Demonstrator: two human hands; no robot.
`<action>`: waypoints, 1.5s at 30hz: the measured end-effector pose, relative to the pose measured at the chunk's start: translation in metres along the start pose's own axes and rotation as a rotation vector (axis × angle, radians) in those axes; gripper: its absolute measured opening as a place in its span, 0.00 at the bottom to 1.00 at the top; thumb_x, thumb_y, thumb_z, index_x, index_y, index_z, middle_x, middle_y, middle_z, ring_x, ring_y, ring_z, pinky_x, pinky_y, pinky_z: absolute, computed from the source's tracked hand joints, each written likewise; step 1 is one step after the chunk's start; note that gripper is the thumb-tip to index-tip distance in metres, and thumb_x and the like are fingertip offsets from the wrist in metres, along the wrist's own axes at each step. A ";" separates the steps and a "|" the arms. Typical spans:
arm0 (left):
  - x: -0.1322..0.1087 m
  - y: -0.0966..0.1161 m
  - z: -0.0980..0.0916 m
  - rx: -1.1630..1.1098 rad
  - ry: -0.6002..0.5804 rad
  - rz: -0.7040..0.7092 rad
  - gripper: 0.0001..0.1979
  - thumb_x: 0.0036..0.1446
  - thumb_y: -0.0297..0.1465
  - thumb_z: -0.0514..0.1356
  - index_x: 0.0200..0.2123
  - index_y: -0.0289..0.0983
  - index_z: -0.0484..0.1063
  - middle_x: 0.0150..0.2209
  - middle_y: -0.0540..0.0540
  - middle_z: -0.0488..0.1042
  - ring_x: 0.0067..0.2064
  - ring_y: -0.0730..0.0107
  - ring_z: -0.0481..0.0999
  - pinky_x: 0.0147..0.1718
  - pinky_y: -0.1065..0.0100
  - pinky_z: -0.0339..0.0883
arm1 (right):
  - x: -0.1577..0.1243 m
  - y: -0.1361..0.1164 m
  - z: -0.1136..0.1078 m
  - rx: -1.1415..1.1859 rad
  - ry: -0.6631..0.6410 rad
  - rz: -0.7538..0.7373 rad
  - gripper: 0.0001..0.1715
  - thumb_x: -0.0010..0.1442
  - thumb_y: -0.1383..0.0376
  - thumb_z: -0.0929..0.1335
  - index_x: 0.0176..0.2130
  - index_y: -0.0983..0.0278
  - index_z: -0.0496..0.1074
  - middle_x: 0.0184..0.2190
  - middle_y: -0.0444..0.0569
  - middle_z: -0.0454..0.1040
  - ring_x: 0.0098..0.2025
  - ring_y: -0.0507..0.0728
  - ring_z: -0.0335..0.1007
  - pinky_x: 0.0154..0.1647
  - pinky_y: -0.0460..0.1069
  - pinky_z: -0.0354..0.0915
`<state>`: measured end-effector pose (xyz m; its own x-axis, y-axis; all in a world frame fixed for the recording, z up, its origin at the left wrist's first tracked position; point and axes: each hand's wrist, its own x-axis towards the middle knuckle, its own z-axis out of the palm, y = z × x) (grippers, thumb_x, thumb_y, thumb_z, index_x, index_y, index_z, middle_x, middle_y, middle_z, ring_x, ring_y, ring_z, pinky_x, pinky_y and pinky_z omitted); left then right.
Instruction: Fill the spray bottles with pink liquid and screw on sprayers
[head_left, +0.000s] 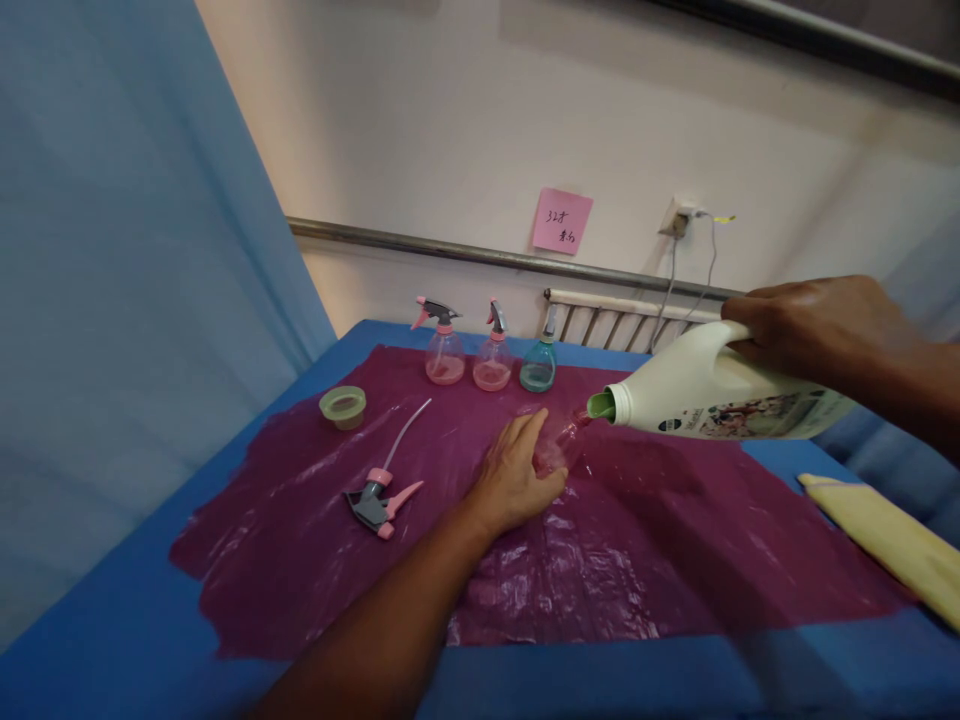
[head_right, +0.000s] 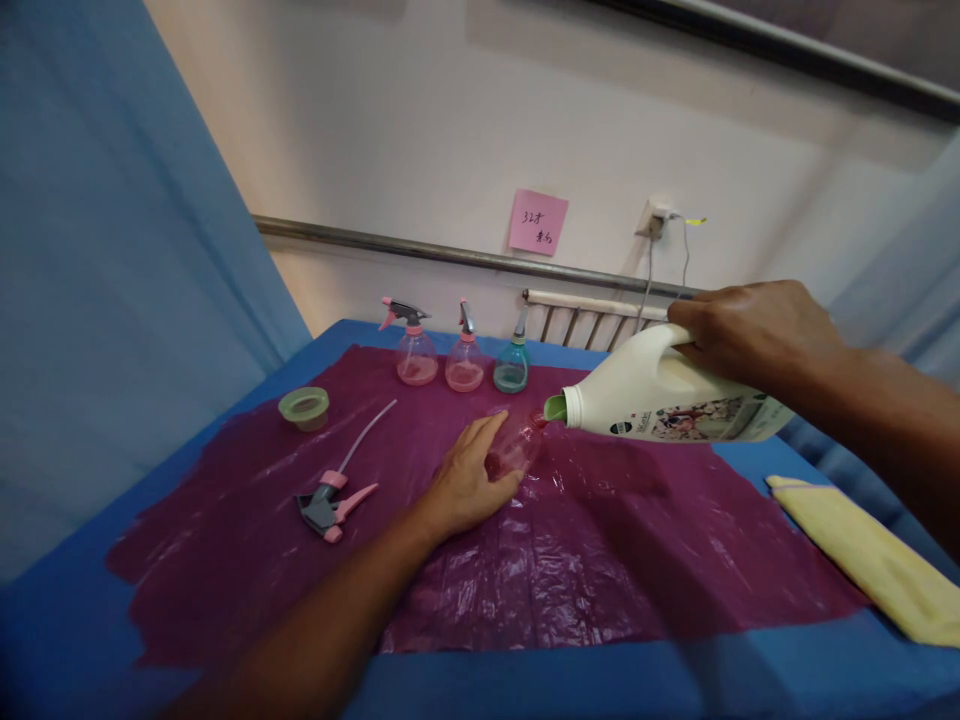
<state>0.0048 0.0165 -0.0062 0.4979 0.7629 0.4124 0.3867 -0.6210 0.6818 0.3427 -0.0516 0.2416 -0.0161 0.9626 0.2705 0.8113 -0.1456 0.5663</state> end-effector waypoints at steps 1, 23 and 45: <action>0.000 0.000 0.000 0.000 0.001 -0.001 0.44 0.60 0.33 0.70 0.77 0.43 0.62 0.74 0.37 0.69 0.75 0.45 0.70 0.77 0.44 0.64 | 0.000 0.000 0.000 0.004 0.002 -0.001 0.15 0.68 0.49 0.61 0.39 0.54 0.71 0.43 0.50 0.85 0.41 0.65 0.80 0.29 0.55 0.52; -0.001 0.001 -0.001 0.013 -0.014 -0.018 0.43 0.60 0.34 0.70 0.77 0.42 0.62 0.74 0.37 0.69 0.75 0.45 0.70 0.76 0.44 0.65 | 0.000 -0.002 -0.002 -0.005 0.034 -0.009 0.13 0.68 0.50 0.64 0.38 0.54 0.71 0.42 0.49 0.85 0.39 0.64 0.79 0.28 0.53 0.50; -0.001 -0.001 0.001 -0.029 0.023 -0.077 0.46 0.59 0.35 0.70 0.78 0.37 0.59 0.74 0.31 0.69 0.75 0.41 0.71 0.76 0.41 0.65 | -0.004 -0.013 0.019 -0.023 -0.014 0.097 0.11 0.67 0.53 0.69 0.42 0.55 0.77 0.42 0.51 0.85 0.39 0.62 0.78 0.30 0.53 0.50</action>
<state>0.0047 0.0165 -0.0075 0.4495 0.8123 0.3716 0.4000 -0.5550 0.7294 0.3430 -0.0497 0.2183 0.0702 0.9466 0.3145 0.7950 -0.2435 0.5556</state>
